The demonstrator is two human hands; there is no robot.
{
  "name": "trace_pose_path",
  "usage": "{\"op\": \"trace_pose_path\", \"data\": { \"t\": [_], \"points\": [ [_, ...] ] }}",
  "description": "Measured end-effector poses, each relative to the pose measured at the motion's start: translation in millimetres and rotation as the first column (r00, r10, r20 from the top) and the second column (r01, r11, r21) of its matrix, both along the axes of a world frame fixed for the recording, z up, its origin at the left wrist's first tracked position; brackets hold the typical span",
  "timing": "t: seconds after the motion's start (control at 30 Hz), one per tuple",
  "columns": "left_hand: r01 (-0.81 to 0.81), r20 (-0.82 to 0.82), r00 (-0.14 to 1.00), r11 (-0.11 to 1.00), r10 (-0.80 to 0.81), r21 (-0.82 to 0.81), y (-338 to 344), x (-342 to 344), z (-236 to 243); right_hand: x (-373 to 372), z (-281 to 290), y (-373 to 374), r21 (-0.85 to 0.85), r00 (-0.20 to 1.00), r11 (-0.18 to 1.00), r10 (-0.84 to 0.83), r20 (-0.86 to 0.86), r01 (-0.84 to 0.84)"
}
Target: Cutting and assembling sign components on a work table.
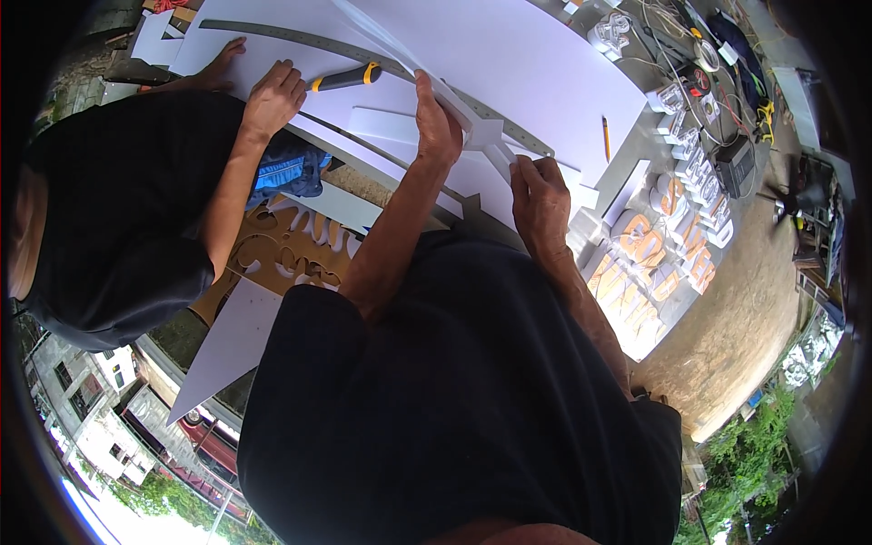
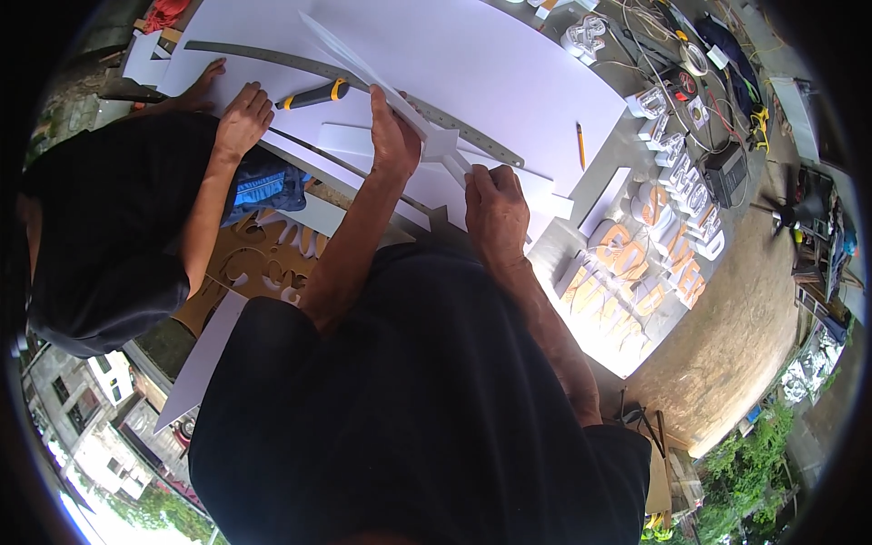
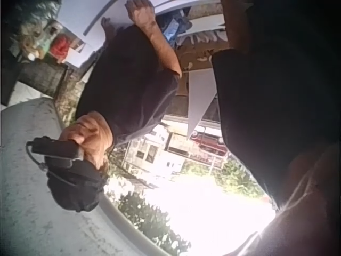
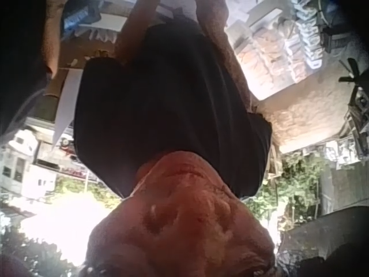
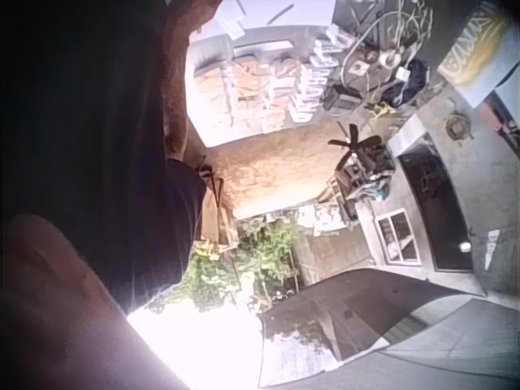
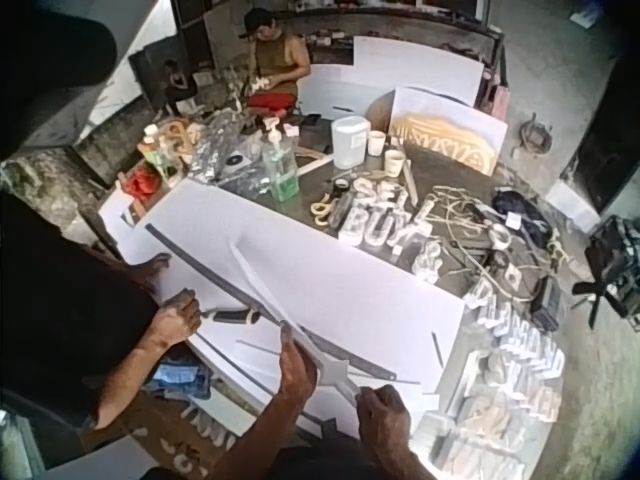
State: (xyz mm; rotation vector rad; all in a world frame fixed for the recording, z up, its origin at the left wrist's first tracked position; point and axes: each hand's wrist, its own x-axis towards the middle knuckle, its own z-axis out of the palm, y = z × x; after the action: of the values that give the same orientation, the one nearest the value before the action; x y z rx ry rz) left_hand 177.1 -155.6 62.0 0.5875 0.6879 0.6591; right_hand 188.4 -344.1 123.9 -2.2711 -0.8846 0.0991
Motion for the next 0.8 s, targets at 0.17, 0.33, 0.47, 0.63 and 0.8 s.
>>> {"op": "trace_pose_path", "data": {
  "t": [0.17,0.33,0.47,0.63,0.8],
  "points": [
    [0.036,-0.072,0.997,0.998,-0.033,0.043,-4.7,-0.5,4.8,-1.6,-0.5,-0.7,-0.012,1.0,1.0,-0.001,-0.007,0.001],
    [0.025,-0.003,1.0,1.0,-0.025,-0.001,-3.7,1.4,10.6,0.0,0.1,-0.7,0.033,1.0,0.999,-0.03,-0.006,0.03],
    [0.007,0.112,0.994,1.0,-0.008,0.006,-2.1,1.4,4.6,1.4,-0.6,0.2,0.061,0.998,0.997,-0.043,-0.042,0.046],
    [0.065,0.035,0.997,0.997,-0.067,0.04,-1.2,-0.2,-7.5,1.4,-3.1,0.9,0.037,0.999,0.998,-0.046,-0.014,0.046],
    [0.074,0.059,0.995,0.997,-0.075,0.025,-3.1,-0.3,-9.0,-1.0,-3.6,-1.2,-0.032,0.999,0.998,-0.048,-0.022,0.048]
  ]
}}
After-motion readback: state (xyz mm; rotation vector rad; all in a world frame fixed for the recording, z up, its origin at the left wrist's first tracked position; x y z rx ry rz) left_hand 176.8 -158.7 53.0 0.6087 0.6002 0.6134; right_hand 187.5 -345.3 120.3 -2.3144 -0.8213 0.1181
